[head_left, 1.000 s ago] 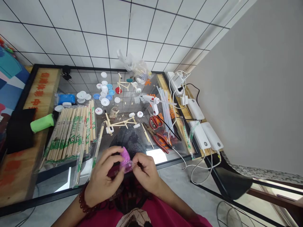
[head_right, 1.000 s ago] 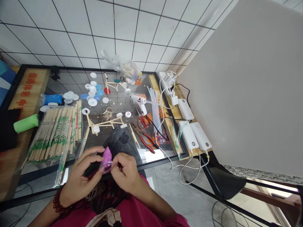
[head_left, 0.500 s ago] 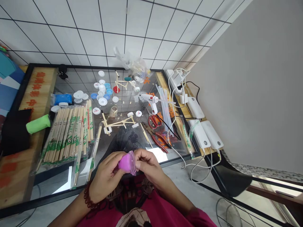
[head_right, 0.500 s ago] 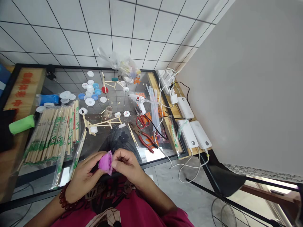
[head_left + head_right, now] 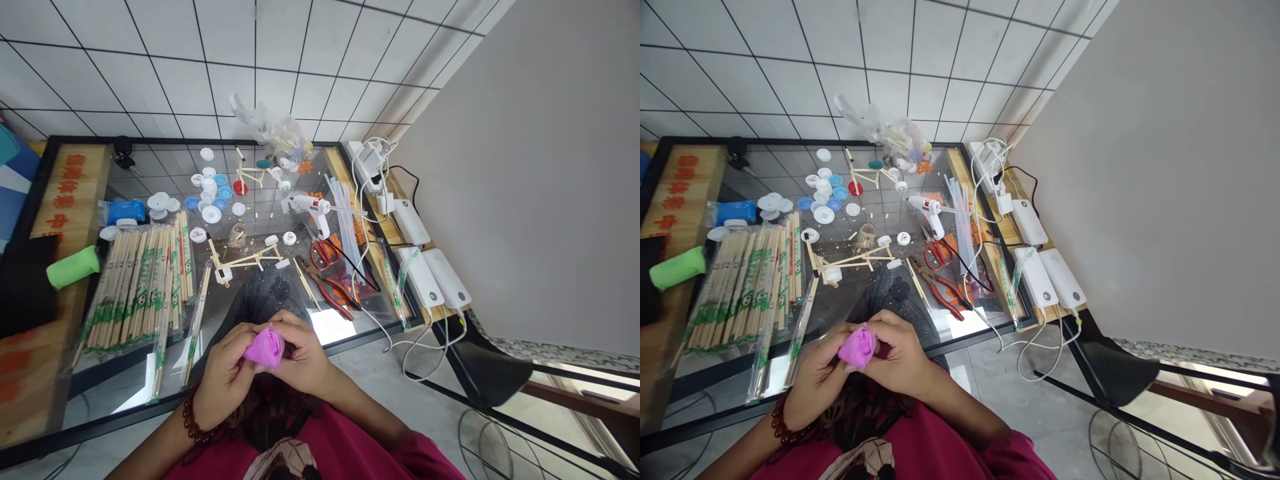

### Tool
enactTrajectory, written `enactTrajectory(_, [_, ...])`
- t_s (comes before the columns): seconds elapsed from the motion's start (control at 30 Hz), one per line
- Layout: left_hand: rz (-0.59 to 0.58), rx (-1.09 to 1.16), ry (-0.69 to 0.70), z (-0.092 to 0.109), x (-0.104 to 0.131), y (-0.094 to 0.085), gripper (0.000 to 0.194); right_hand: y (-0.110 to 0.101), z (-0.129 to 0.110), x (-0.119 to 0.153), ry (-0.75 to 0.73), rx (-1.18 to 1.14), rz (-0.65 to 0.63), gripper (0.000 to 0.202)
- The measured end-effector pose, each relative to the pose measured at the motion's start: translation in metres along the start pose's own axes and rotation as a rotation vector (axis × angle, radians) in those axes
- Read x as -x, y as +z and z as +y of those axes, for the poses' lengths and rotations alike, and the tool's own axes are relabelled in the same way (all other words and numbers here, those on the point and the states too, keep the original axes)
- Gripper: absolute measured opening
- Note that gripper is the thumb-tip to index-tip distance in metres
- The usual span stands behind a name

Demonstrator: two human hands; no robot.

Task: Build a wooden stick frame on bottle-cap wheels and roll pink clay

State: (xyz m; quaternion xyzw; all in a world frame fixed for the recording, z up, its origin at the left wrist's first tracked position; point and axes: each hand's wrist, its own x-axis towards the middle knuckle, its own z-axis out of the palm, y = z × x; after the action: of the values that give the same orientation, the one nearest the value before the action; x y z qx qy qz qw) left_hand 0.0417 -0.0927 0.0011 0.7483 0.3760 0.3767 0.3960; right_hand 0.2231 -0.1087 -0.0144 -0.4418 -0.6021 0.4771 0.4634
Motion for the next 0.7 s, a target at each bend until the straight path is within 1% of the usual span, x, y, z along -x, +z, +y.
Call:
enactTrajectory(0.07, [-0.123,-0.017,-0.029,-0.001,0.003,-0.006,0.028,-0.005,-0.001,0.000,-0.039,0.030,0.006,0.036])
enactTrajectory(0.13, [-0.226,-0.073,0.006,-0.001,0.007,-0.013,0.039,-0.011,-0.001,0.000,-0.109,0.018,-0.016,0.041])
enactTrajectory(0.17, [-0.251,-0.112,0.041,-0.002,0.008,-0.016,0.042,-0.013,0.000,0.000,-0.147,0.006,-0.033,0.045])
enactTrajectory(0.23, [-0.244,-0.196,0.117,-0.003,0.011,-0.018,0.042,-0.016,-0.001,0.000,-0.205,-0.011,-0.058,0.054])
enactTrajectory(0.3, [-0.218,-0.262,0.171,-0.005,0.011,-0.016,0.041,-0.015,-0.002,-0.001,-0.227,-0.002,-0.076,0.057])
enactTrajectory(0.37, [-0.209,-0.290,0.184,-0.006,0.008,-0.013,0.040,-0.012,-0.004,-0.002,-0.216,0.028,-0.075,0.049])
enactTrajectory(0.47, [-0.196,-0.292,0.186,-0.006,0.004,-0.008,0.038,-0.007,-0.006,-0.001,-0.186,0.095,-0.052,0.025])
enactTrajectory(0.5, [-0.187,-0.294,0.188,-0.006,0.002,-0.007,0.038,-0.005,-0.005,0.000,-0.200,0.121,-0.032,0.021])
enactTrajectory(0.63, [-0.176,-0.316,0.175,-0.006,0.001,-0.006,0.033,0.000,-0.003,0.002,-0.305,0.183,0.073,0.021])
enactTrajectory(0.7, [-0.179,-0.335,0.164,-0.007,0.001,-0.005,0.031,0.001,-0.002,0.001,-0.272,0.171,0.085,0.022])
